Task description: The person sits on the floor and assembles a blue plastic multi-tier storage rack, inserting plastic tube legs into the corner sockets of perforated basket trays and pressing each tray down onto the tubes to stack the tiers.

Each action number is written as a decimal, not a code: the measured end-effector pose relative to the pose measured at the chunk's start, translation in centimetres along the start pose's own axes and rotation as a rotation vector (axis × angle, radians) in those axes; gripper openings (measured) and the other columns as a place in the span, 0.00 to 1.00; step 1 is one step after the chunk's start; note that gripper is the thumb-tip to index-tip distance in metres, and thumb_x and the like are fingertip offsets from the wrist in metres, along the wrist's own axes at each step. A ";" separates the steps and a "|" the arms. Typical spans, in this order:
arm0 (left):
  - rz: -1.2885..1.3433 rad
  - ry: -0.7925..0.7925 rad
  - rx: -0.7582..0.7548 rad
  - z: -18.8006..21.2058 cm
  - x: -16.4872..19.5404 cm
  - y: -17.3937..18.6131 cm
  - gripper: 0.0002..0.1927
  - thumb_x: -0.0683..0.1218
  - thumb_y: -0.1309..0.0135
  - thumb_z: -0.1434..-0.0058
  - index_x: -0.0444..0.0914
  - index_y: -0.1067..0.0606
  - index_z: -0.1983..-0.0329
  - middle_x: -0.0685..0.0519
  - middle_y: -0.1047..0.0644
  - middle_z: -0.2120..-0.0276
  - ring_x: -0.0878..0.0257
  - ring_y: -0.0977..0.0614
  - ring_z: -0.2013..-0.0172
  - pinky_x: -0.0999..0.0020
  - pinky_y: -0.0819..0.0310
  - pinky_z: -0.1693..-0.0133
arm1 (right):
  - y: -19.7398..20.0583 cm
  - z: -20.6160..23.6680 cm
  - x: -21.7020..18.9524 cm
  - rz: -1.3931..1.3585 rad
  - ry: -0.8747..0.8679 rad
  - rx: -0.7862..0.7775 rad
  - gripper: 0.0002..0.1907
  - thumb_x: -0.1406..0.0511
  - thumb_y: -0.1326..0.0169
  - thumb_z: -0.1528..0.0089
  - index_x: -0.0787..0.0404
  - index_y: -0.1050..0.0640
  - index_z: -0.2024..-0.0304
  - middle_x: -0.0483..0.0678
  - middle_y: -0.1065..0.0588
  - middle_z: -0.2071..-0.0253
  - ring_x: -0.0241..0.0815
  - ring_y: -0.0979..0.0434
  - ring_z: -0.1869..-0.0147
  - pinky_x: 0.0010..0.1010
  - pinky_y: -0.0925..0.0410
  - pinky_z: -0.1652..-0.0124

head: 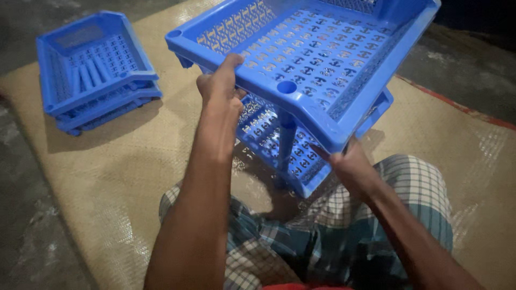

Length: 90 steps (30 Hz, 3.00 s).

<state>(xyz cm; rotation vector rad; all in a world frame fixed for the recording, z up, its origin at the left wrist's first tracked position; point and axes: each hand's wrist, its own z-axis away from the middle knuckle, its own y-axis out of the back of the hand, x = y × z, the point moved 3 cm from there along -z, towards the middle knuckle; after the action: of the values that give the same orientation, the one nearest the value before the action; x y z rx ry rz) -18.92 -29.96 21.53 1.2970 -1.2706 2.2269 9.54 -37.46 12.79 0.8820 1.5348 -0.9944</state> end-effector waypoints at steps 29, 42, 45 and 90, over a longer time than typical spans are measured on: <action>-0.048 0.022 0.035 -0.4 -2.1 1.2 0.35 0.35 0.37 0.56 0.31 0.34 0.42 0.40 0.22 0.54 0.49 0.14 0.63 0.49 0.14 0.69 | -6.5 -1.5 2.3 -0.120 -0.203 0.190 0.39 0.55 0.43 0.39 0.59 0.39 0.29 0.52 0.35 0.29 0.49 0.36 0.26 0.47 0.37 0.33; -0.281 0.016 -0.093 -0.4 -0.9 2.4 0.29 0.41 0.33 0.54 0.28 0.28 0.49 0.40 0.19 0.58 0.53 0.12 0.66 0.55 0.16 0.70 | -4.9 1.0 -0.1 -0.327 -0.197 -0.059 0.47 0.64 0.37 0.46 0.62 0.44 0.28 0.58 0.38 0.27 0.55 0.38 0.25 0.55 0.42 0.34; -0.384 0.023 -0.132 0.4 -0.9 2.9 0.28 0.46 0.32 0.52 0.27 0.24 0.51 0.40 0.20 0.61 0.52 0.15 0.68 0.59 0.18 0.72 | -2.7 2.5 -2.4 -0.567 -0.207 -0.112 0.54 0.58 0.33 0.47 0.65 0.47 0.26 0.64 0.39 0.28 0.62 0.40 0.25 0.59 0.44 0.35; -0.478 0.003 -0.502 7.2 -4.4 1.3 0.24 0.57 0.39 0.47 0.32 0.19 0.59 0.53 0.23 0.69 0.62 0.27 0.65 0.64 0.37 0.60 | -0.5 -4.6 -1.0 -0.431 -0.077 0.356 0.26 0.75 0.44 0.44 0.76 0.30 0.43 0.57 0.24 0.50 0.50 0.20 0.48 0.42 0.26 0.44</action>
<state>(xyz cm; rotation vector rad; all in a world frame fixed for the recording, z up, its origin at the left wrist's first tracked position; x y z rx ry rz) -13.15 -35.62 18.80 1.2289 -1.2457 1.4653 7.58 -33.42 14.30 0.7539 1.5393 -1.6323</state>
